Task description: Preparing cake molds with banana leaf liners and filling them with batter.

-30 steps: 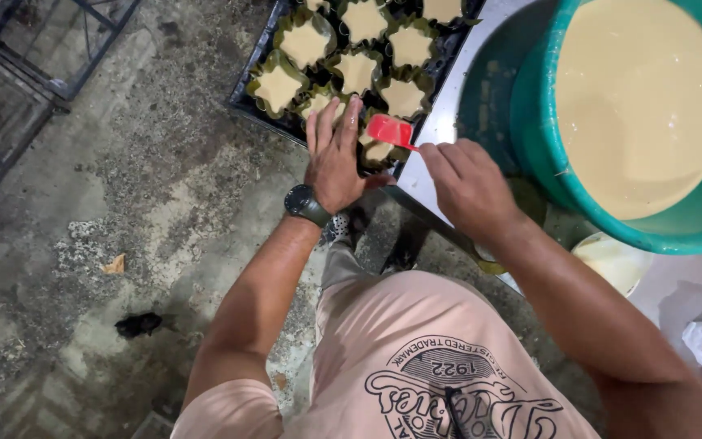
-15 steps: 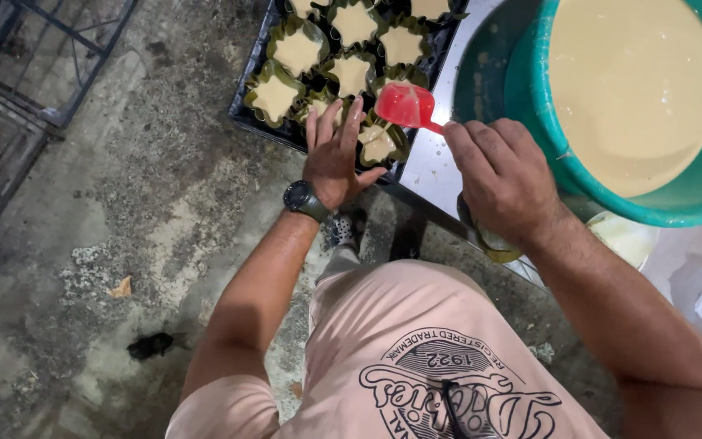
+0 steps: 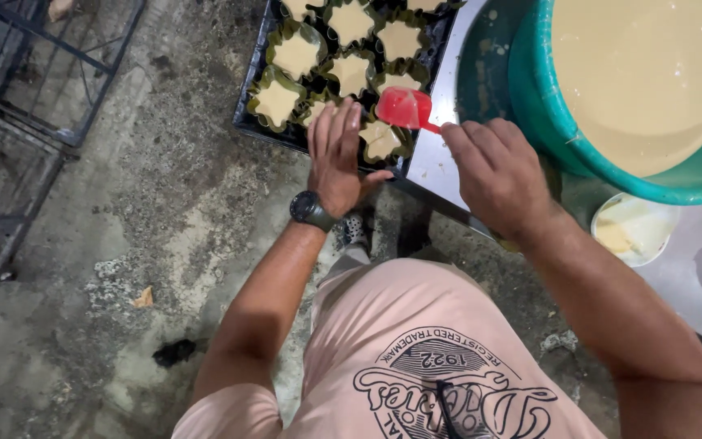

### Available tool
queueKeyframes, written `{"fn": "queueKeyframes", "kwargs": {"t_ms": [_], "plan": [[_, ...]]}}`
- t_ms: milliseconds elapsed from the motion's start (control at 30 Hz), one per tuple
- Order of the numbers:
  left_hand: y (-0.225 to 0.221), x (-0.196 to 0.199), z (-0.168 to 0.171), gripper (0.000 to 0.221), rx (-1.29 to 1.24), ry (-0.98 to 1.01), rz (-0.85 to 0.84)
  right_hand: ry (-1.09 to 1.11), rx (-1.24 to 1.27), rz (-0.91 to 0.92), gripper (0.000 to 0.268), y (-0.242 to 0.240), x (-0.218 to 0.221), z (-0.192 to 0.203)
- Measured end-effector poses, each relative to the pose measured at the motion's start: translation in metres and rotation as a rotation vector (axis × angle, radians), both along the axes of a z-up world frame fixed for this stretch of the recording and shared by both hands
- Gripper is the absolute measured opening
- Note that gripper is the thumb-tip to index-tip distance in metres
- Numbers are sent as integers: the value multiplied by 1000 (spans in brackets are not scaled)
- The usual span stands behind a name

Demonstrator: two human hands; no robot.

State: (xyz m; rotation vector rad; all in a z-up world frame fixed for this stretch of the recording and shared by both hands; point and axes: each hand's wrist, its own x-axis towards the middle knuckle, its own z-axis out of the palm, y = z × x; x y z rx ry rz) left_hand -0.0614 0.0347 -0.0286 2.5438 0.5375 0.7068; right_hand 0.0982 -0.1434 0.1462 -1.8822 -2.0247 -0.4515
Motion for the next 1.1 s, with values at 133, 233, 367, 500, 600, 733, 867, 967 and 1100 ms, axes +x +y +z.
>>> {"fn": "queueKeyframes", "kwargs": {"t_ms": [133,233,367,500,600,733,867,967,1100], "plan": [[-12,-23,0,104,-42,-1,141,680,48,-280,12,2,-2,-58],[-19,-42,-15,76,-69,2,234,1361,99,-483,6,5,9,-133],[-26,-55,-14,61,-78,3,187,2324,117,-489,10,-17,22,-157],[-34,-59,3,54,-107,66,149,2489,295,-211,13,-91,39,-80],[-37,-67,3,53,-105,75,152,2187,523,-311,10,-186,53,-75],[-42,-76,-2,54,-50,96,191,1463,700,-851,12,-320,62,-136],[-38,-74,3,49,30,24,106,921,476,-1055,11,-400,94,-244],[-30,-60,22,43,-7,69,124,214,228,-1123,14,-389,89,-241],[-12,-36,27,35,56,-24,101,-263,236,-1150,28,-298,52,-124]]}}
